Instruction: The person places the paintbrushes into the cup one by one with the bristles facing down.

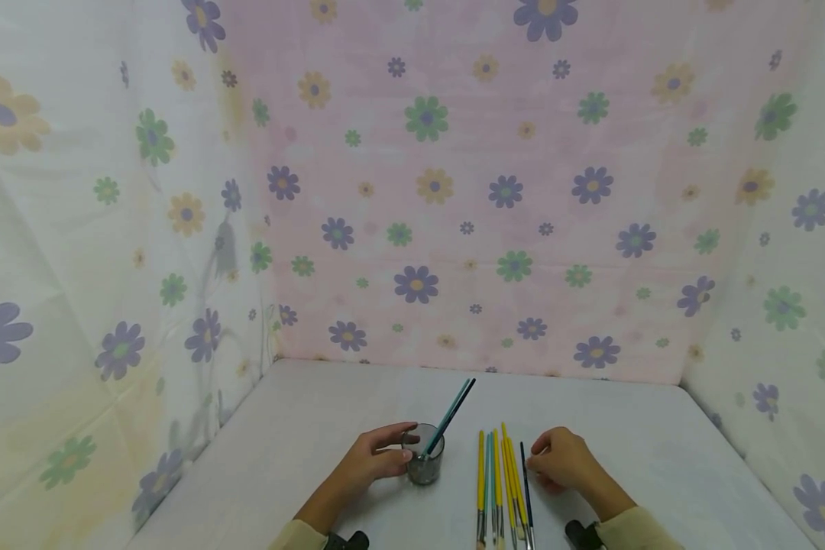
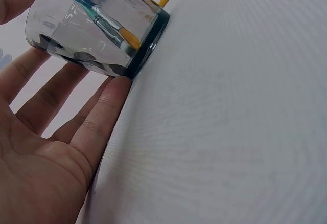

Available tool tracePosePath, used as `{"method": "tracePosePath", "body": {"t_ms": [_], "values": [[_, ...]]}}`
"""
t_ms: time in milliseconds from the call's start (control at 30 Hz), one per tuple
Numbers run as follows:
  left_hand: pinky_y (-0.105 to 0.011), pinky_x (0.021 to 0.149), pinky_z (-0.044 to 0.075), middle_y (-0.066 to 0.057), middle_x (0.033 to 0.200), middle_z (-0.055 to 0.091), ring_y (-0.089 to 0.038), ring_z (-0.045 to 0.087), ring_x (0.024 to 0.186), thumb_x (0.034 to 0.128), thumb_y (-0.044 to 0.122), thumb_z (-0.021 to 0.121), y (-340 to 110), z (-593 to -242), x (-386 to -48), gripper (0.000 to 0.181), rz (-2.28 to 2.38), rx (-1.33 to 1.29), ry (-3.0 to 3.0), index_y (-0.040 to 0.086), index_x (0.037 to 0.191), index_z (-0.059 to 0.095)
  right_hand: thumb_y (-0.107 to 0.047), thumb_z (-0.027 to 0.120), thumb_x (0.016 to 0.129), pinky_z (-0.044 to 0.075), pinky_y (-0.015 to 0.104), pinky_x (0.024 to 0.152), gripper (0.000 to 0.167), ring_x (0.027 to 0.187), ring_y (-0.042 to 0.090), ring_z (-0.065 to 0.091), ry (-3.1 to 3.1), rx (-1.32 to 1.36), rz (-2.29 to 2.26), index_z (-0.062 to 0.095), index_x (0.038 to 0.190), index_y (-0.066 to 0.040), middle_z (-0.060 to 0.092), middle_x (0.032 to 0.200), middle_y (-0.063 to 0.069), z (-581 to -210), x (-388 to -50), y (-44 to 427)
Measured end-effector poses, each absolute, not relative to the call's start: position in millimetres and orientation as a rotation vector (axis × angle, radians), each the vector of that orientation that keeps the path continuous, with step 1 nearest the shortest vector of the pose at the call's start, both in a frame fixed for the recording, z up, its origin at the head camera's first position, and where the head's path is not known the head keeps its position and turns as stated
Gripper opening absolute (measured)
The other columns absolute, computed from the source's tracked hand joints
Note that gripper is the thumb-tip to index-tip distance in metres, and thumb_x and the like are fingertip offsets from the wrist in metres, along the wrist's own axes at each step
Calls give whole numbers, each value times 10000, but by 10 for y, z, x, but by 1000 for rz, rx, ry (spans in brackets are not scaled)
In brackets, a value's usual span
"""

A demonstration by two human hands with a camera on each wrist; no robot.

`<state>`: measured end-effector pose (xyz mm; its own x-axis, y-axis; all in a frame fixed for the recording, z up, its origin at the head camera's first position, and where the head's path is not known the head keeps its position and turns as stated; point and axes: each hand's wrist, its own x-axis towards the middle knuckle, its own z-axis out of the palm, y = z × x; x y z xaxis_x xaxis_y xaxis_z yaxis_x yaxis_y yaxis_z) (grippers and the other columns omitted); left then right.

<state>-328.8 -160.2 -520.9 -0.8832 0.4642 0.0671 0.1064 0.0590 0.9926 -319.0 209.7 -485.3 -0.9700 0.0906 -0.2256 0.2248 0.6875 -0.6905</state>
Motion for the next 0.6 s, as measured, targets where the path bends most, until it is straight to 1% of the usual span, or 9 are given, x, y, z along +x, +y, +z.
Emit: {"method": "tracePosePath", "body": {"t_ms": [300, 600], "values": [[-417, 956, 594, -185, 1477, 582, -297, 624, 1287, 1036, 208, 643, -1611, -5194, -3285, 519, 1887, 573, 2077, 114, 1529, 508, -145, 871, 804, 567, 278, 534, 298, 636, 192, 658, 2743, 248, -1087, 671, 984, -18, 676, 806, 71, -4821, -3201, 1962], [-430, 968, 588, -234, 1493, 553, -302, 627, 1283, 1041, 198, 631, -1600, -5186, -3272, 526, 1886, 595, 2071, 94, 1537, 491, -83, 835, 818, 562, 267, 529, 252, 636, 196, 653, 2738, 258, -1019, 665, 990, -9, 675, 788, 81, -4770, -3216, 1857]]}}
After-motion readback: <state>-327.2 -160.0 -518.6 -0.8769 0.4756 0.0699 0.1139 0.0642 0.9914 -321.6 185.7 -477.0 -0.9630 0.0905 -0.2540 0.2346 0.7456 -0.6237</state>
